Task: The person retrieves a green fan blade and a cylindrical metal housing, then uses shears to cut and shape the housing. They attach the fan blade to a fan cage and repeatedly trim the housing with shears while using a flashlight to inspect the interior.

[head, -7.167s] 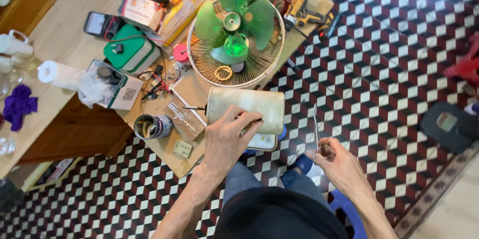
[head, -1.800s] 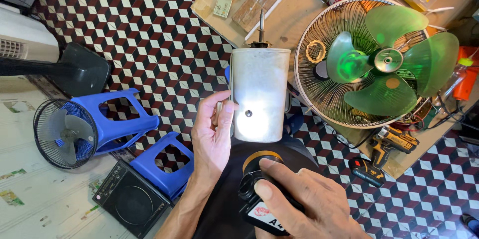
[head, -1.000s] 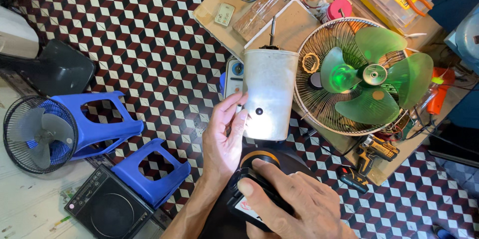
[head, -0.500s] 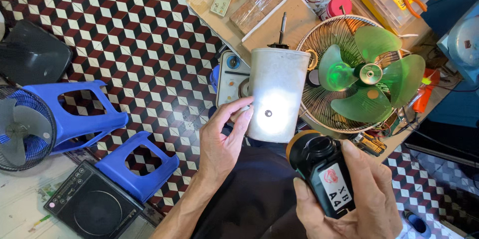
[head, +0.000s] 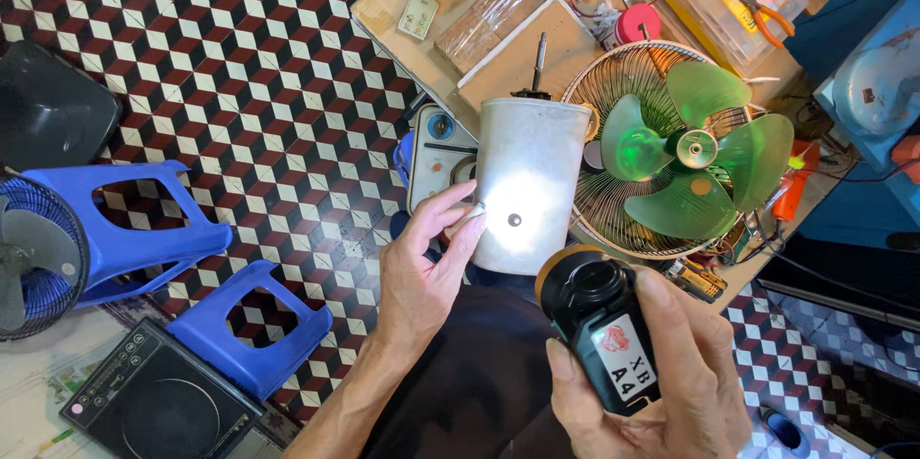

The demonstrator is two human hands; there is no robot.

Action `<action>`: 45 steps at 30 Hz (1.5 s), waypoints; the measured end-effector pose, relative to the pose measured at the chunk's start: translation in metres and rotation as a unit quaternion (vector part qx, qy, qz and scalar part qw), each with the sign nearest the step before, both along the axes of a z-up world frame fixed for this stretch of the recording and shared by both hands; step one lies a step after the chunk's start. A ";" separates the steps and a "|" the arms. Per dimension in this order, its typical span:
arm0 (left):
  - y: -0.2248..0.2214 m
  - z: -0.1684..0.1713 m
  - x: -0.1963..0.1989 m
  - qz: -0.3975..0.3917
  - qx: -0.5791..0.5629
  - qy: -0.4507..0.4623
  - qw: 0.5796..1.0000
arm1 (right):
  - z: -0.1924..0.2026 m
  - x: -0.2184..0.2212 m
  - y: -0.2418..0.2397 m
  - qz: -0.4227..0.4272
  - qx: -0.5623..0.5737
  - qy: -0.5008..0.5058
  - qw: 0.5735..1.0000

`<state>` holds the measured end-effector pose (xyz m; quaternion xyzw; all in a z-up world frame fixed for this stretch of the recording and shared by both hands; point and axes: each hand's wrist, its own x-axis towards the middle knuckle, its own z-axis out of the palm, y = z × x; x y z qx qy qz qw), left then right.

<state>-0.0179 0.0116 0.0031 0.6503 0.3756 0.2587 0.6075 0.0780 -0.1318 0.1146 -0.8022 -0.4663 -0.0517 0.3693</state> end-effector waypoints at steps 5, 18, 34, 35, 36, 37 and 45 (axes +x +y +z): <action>-0.001 -0.002 0.000 -0.008 0.044 -0.019 0.999 | 0.004 -0.005 0.005 -0.013 -0.009 0.033 0.999; 0.007 0.004 0.003 -0.047 0.089 0.006 0.995 | 0.009 0.000 0.015 -0.034 -0.001 0.080 0.996; 0.018 -0.010 -0.001 -0.037 0.038 -0.007 0.999 | 0.005 0.003 0.030 -0.043 -0.037 0.050 0.997; 0.018 -0.009 -0.001 -0.039 0.038 -0.008 0.998 | 0.004 0.004 0.031 -0.038 -0.030 0.052 0.997; 0.020 -0.008 -0.002 -0.043 0.041 -0.009 0.998 | 0.003 0.005 0.033 -0.034 -0.021 0.055 0.998; 0.020 -0.006 -0.003 -0.047 0.043 -0.009 0.998 | 0.002 0.005 0.034 -0.030 -0.012 0.058 0.998; 0.023 0.016 -0.007 -0.106 0.004 0.040 0.994 | 0.002 0.014 0.028 -0.037 0.016 0.057 0.998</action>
